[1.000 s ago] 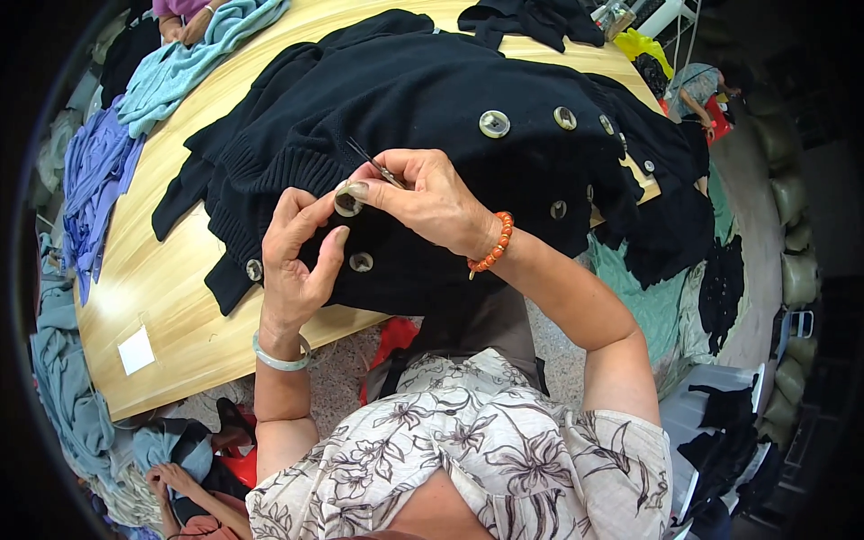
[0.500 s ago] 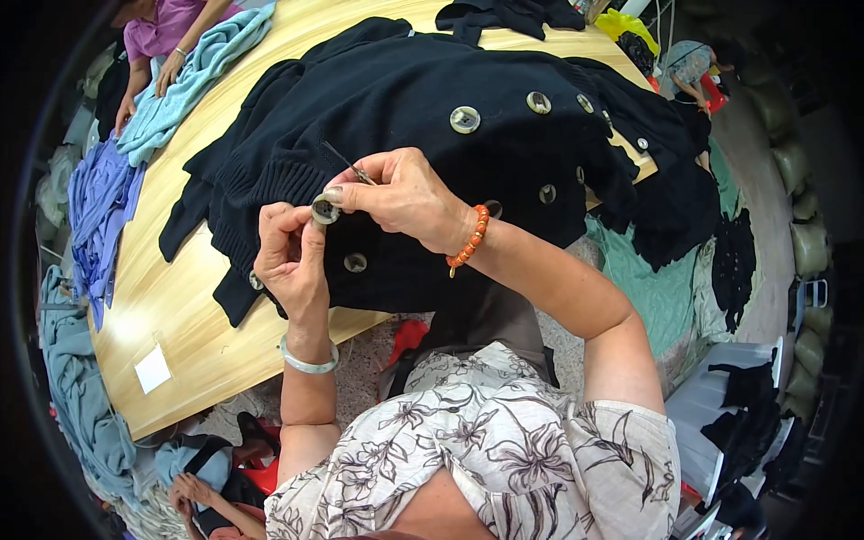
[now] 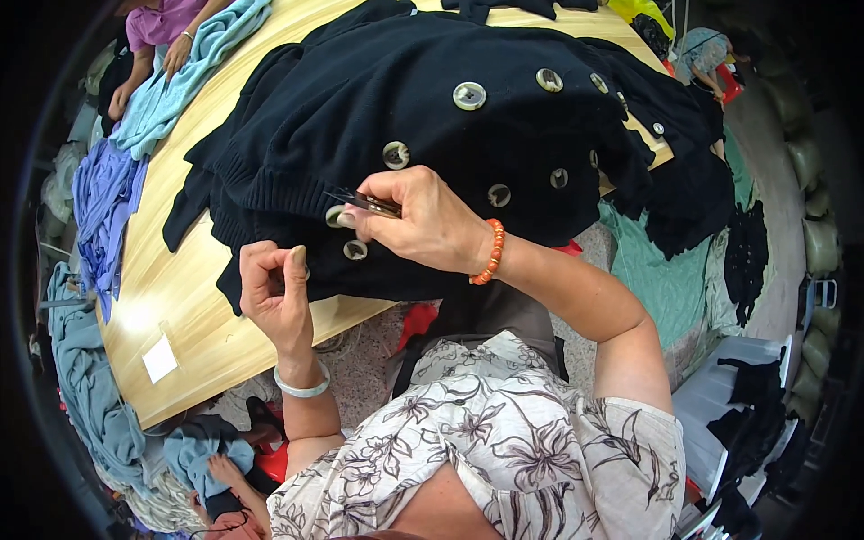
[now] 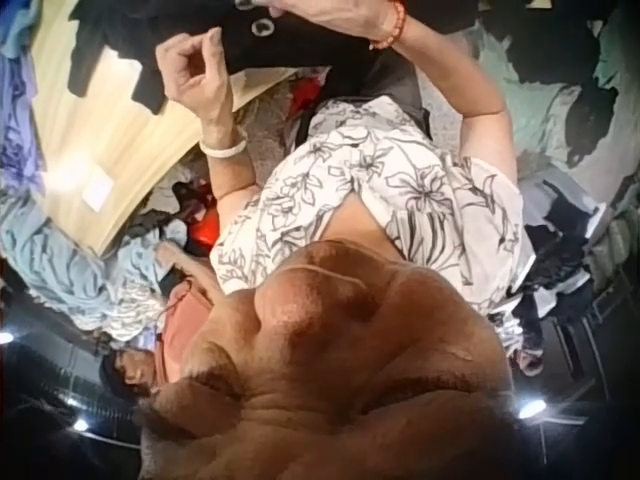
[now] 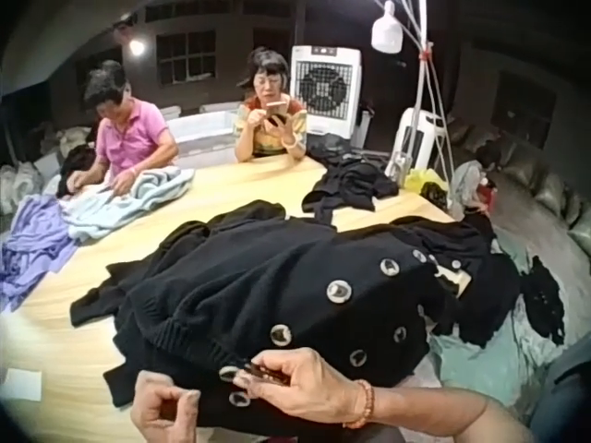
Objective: Trimming excess threads from black sweaters with large decorative eyelets using small clippers.
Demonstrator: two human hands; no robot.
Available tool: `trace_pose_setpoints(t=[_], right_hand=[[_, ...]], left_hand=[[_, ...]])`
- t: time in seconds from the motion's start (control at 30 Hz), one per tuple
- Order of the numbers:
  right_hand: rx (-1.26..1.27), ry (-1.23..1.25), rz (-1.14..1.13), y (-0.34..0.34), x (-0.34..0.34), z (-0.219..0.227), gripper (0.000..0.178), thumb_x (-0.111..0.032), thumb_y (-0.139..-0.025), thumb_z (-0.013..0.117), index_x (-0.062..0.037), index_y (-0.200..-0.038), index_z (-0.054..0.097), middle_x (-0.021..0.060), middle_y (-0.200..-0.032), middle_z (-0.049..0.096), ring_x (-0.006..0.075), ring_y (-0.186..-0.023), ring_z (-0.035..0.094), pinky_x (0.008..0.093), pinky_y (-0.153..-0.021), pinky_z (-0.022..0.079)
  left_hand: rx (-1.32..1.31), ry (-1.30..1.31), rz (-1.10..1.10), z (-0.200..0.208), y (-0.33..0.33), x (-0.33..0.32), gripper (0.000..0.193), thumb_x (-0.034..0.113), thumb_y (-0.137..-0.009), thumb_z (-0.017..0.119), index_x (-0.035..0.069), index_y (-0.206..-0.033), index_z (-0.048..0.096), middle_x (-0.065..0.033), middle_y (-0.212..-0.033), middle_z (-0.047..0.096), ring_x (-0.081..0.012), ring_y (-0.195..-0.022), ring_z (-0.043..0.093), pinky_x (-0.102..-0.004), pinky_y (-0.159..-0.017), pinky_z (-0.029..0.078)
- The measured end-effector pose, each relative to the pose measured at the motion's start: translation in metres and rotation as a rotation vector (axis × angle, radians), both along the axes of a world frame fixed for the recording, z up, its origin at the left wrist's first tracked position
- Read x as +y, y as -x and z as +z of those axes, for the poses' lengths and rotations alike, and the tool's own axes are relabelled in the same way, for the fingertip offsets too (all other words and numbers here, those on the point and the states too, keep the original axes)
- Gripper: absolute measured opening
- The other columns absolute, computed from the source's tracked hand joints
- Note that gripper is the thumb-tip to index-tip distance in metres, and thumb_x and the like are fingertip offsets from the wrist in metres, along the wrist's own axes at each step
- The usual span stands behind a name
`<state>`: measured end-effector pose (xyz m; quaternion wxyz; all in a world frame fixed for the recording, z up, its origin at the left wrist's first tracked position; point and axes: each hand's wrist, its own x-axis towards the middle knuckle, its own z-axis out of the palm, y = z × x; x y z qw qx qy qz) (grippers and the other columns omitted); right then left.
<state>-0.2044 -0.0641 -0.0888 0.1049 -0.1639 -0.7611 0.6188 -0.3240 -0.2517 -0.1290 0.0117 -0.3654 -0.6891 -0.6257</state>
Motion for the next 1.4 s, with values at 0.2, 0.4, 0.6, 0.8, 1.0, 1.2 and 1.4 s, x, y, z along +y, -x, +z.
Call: trace_pose_setpoints(t=[0.2,0.4,0.6,0.8,1.0,1.2,1.4], right_hand=[[0.045,-0.069,-0.025,-0.035,0.004,0.002,0.031,-0.019,-0.108,0.049,0.002,-0.092,0.065,0.0035,-0.075,0.066,0.0073,-0.067,0.062,0.0236,-0.065,0.051],[0.011,-0.127,-0.062,-0.061,0.019,-0.012,0.027,-0.017,-0.108,0.05,0.0013,-0.096,0.067,0.0027,-0.071,0.064,0.007,-0.068,0.06,0.0236,-0.067,0.05],[0.002,-0.134,-0.052,-0.072,0.026,-0.02,0.027,-0.018,-0.107,0.051,0.0006,-0.096,0.067,0.0019,-0.072,0.064,0.0068,-0.067,0.06,0.0226,-0.066,0.049],[-0.051,-0.155,-0.028,-0.076,0.025,-0.018,0.026,-0.017,-0.107,0.052,0.0003,-0.095,0.067,0.0023,-0.071,0.063,0.007,-0.066,0.06,0.0225,-0.064,0.048],[-0.009,-0.17,-0.043,-0.077,0.022,-0.018,0.023,-0.013,-0.105,0.052,0.0006,-0.095,0.068,0.0039,-0.068,0.063,0.0093,-0.063,0.06,0.0249,-0.062,0.049],[-0.101,-0.171,-0.021,-0.076,0.014,-0.009,0.019,-0.016,-0.102,0.059,0.0012,-0.099,0.067,0.0017,-0.074,0.063,0.0052,-0.067,0.058,0.0217,-0.063,0.047],[-0.074,-0.254,0.021,-0.067,0.003,-0.003,0.028,-0.02,-0.092,0.076,0.0002,-0.109,0.065,-0.0008,-0.075,0.055,0.0052,-0.063,0.045,0.0242,-0.057,0.039]], left_hand=[[0.228,0.06,0.002,0.007,-0.005,0.016,0.029,0.001,-0.076,0.086,0.002,-0.093,0.063,-0.0104,-0.096,0.062,-0.0222,-0.087,0.06,-0.0305,-0.075,0.047],[0.505,0.292,0.081,0.001,0.0,0.032,0.049,0.0,-0.075,0.081,0.004,-0.122,0.066,-0.0144,-0.107,0.061,-0.0303,-0.1,0.059,-0.0396,-0.087,0.048],[0.685,0.294,0.229,-0.013,0.01,0.033,0.037,0.003,-0.077,0.081,0.012,-0.112,0.076,-0.0059,-0.097,0.059,-0.0225,-0.088,0.055,-0.0365,-0.08,0.04],[0.796,0.29,0.244,-0.015,0.012,0.038,0.029,0.006,-0.076,0.083,0.014,-0.103,0.079,-0.0018,-0.094,0.06,-0.0195,-0.087,0.054,-0.0354,-0.082,0.037],[0.803,0.267,0.172,-0.011,0.013,0.045,0.019,0.0,-0.075,0.078,0.01,-0.09,0.071,-0.0033,-0.093,0.062,-0.0222,-0.093,0.057,-0.0367,-0.085,0.037],[0.393,0.142,-0.094,0.0,-0.004,0.021,0.02,-0.005,-0.072,0.076,0.007,-0.087,0.068,-0.0058,-0.093,0.061,-0.024,-0.093,0.056,-0.0368,-0.087,0.036],[0.121,0.073,-0.197,0.002,-0.014,-0.005,0.014,-0.005,-0.077,0.072,0.003,-0.088,0.068,-0.0072,-0.091,0.06,-0.0219,-0.087,0.054,-0.0333,-0.08,0.041]])
